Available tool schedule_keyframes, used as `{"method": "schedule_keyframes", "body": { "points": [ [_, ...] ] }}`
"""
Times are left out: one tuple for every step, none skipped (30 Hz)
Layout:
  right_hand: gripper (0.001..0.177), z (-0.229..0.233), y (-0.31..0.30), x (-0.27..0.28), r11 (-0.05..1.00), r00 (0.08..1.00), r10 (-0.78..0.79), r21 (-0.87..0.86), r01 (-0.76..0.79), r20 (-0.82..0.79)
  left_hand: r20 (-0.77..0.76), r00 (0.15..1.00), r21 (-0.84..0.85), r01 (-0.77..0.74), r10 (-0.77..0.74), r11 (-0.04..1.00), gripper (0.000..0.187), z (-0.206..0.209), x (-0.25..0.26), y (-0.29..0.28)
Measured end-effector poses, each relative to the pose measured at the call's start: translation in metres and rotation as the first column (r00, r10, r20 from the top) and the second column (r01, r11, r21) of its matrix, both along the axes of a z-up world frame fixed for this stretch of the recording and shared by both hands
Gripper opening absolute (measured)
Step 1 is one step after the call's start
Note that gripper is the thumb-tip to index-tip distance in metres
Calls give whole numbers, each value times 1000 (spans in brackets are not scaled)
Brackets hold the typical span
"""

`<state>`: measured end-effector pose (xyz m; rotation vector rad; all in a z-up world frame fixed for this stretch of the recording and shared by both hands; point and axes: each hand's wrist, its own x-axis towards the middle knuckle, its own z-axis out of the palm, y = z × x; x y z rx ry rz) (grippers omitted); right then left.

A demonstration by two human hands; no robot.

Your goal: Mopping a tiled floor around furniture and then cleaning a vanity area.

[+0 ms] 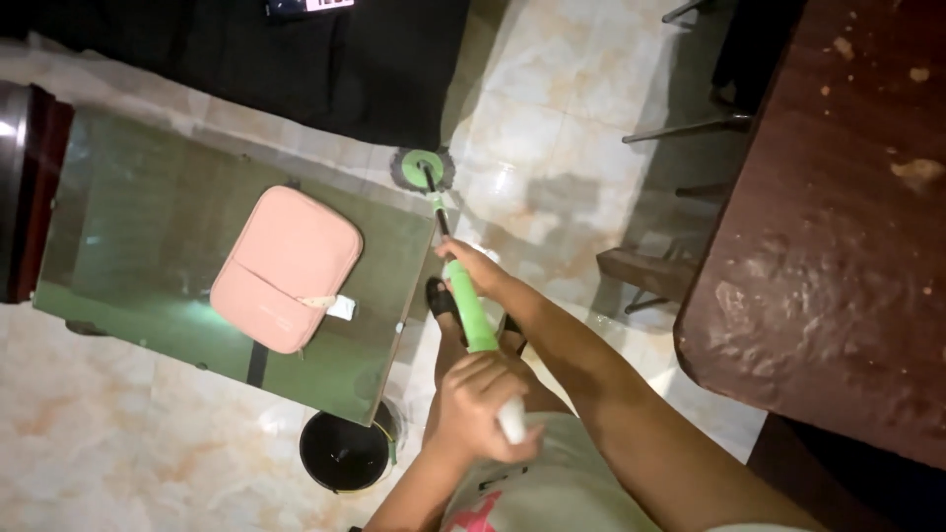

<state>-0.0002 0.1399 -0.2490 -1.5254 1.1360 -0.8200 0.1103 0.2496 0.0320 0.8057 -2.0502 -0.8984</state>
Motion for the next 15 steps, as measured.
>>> {"method": "schedule_keyframes", "body": {
  "points": [
    [23, -13, 0, 3, 867, 881, -293, 492, 82, 370, 38, 999, -10, 35, -35, 999, 35, -1, -3, 1],
    [13, -27, 2, 5, 526, 583, -664, 847, -81, 468, 72, 995, -18, 72, -71, 997, 34, -3, -6, 2],
    [13, -44, 16, 0, 524, 587, -662, 848, -84, 467, 73, 995, -16, 67, -66, 998, 34, 0, -9, 5],
    [8, -61, 26, -6, 789, 776, -394, 614, 11, 492, 79, 990, -19, 120, -118, 993, 35, 3, -13, 6],
    [14, -78, 37, -13, 958, 918, -117, 287, 4, 379, 85, 982, -21, 172, -170, 985, 36, 6, -17, 8],
    [14, -62, 47, -18, 957, 918, -115, 289, 1, 379, 84, 982, -19, 169, -166, 986, 36, 12, -16, 10],
    [13, -45, 57, -24, 968, 947, -37, 246, -45, 319, 63, 976, -11, 208, -207, 978, 38, 19, -15, 13],
    [13, -27, 65, -30, 976, 967, 34, 201, -86, 251, 39, 966, -8, 255, -255, 967, 41, 26, -14, 14],
    [13, -4, 74, -33, 976, 968, 31, 201, -82, 249, 37, 965, -9, 259, -259, 966, 41, 32, -12, 15],
    [16, 20, 79, -37, 998, 988, 25, -56, -16, 150, -9, 958, -19, 286, -287, 958, 42, 38, -10, 15],
    [20, 45, 85, -40, 949, 999, -6, -314, 23, 54, -55, 948, -31, 313, -315, 949, 42, 44, -8, 15],
    [20, 38, 98, -40, 945, 999, -9, -325, 24, 49, -56, 946, -43, 317, -319, 948, 42, 48, -5, 14],
    [12, 30, 111, -40, 992, 952, -124, 5, 128, 278, -93, 930, -45, 353, -356, 935, 42, 51, -1, 12],
    [15, 21, 132, -38, 923, 844, -302, 358, 142, 443, -128, 911, -37, 390, -392, 920, 41, 55, 4, 15],
    [15, 32, 144, -35, 922, 843, -305, 357, 147, 442, -129, 909, -38, 395, -396, 918, 41, 55, 9, 21]
  ]
}}
